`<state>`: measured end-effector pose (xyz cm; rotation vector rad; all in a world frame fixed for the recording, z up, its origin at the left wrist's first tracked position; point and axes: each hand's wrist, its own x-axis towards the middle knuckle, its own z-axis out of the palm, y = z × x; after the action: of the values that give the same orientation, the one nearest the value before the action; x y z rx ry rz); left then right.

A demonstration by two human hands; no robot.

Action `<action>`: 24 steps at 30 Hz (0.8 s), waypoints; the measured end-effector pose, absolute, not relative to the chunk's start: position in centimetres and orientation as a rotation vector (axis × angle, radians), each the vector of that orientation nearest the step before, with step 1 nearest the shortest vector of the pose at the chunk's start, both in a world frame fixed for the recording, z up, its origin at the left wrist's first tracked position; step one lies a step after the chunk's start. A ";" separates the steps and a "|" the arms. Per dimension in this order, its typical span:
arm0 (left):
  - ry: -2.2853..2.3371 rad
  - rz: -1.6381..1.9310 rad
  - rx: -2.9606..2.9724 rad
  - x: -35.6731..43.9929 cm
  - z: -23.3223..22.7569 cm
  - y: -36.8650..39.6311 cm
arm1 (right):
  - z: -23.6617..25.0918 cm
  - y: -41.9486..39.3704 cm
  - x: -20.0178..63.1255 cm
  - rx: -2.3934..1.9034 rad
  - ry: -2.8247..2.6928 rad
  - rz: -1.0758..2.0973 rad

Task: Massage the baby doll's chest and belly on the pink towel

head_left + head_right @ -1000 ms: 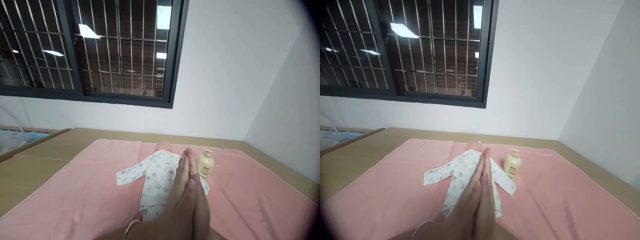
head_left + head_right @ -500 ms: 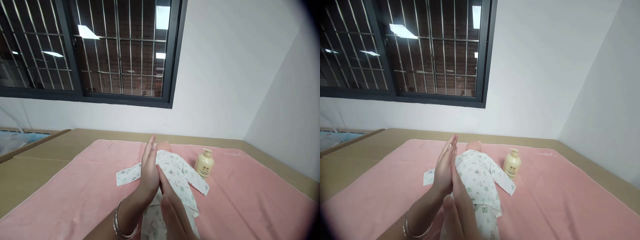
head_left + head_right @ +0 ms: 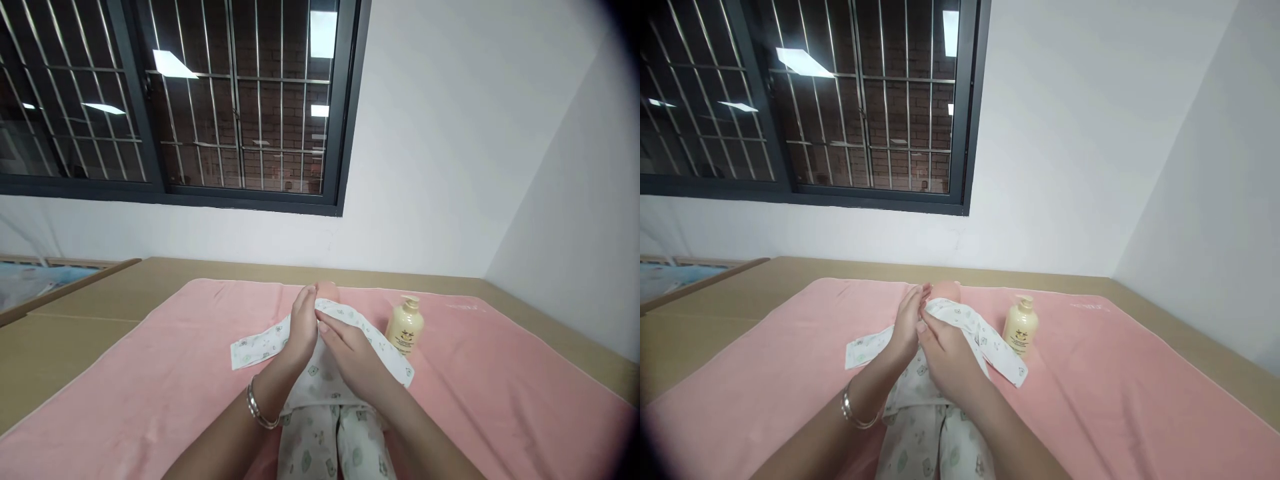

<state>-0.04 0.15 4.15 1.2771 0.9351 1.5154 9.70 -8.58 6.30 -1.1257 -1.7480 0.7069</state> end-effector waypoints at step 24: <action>1.425 1.433 1.895 -0.2 -4.7 4.3 | -2.8 0.6 11.9 -1.846 -1.921 0.117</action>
<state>-0.20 4.31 -4.70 1.8951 1.4253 1.4327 11.94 0.64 -2.83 -1.8457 -1.9213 0.1170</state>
